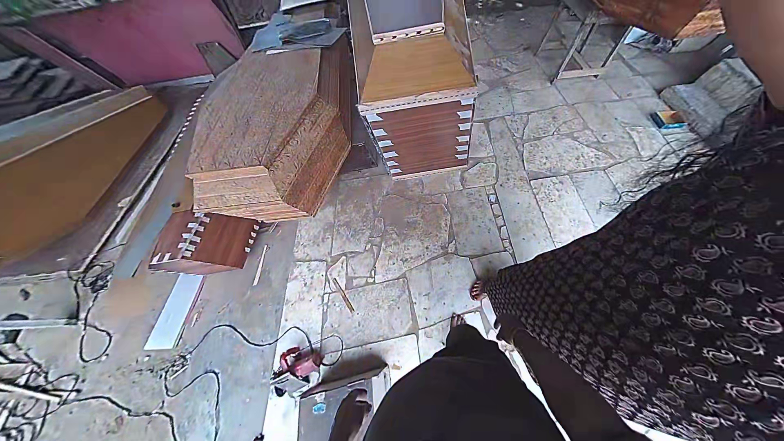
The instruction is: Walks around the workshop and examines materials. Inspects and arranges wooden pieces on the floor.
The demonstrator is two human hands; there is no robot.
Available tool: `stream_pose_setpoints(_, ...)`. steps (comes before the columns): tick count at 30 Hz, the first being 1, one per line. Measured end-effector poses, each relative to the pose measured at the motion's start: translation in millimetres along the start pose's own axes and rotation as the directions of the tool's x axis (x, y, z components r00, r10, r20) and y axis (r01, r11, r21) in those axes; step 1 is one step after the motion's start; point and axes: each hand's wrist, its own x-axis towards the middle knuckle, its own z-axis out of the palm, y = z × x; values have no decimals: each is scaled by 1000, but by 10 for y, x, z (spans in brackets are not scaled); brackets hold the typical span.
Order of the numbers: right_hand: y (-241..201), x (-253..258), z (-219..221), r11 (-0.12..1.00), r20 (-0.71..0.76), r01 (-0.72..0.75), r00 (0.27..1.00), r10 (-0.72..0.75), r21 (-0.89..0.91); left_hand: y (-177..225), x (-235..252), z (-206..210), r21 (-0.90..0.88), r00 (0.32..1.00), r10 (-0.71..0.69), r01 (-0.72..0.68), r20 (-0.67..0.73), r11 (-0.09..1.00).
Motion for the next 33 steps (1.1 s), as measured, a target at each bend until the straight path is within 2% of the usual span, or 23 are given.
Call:
stream_pose_setpoints(4,178,174,-408,996,-35,20,999,-17,91,1011,178,-216,37,994,105,-104,-37,994)
stream_pose_setpoints(6,289,235,-551,983,-86,14,996,2,181,1223,399,-189,113,989,143,-139,-31,984)
stream_pose_setpoints(7,337,226,-616,973,-107,3,994,22,229,1319,478,-176,176,989,146,-141,-15,974)
stream_pose_setpoints(9,458,180,-783,949,-160,-38,983,93,313,1809,403,-246,285,987,133,-152,87,947)
stream_pose_setpoints(11,650,263,-818,915,-197,-69,968,158,398,2196,439,-264,330,981,157,-186,112,925)
stream_pose_setpoints(14,781,325,-782,896,-175,-116,962,208,428,2655,658,-379,210,977,169,-194,132,958)
stream_pose_setpoints(16,852,389,-684,880,-129,-151,964,231,450,2970,884,-471,211,971,166,-202,173,956)
stream_pose_setpoints(20,1050,557,-394,829,-8,-210,968,250,518,3581,1383,-609,374,959,147,-232,240,898)
stream_pose_setpoints(23,1122,540,-616,858,58,-258,964,259,444,4090,1756,-727,442,952,152,-260,265,859)
stream_pose_setpoints(26,1143,429,-1147,811,44,-278,953,299,515,4575,1991,-905,445,946,127,-256,299,858)
stream_pose_setpoints(29,1116,453,-1958,723,-92,-238,918,385,649,5204,2245,-1084,462,937,141,-285,321,840)
stream_pose_setpoints(33,1022,553,-3001,712,-220,-153,889,403,685,5857,2502,-1166,326,958,191,-254,212,911)
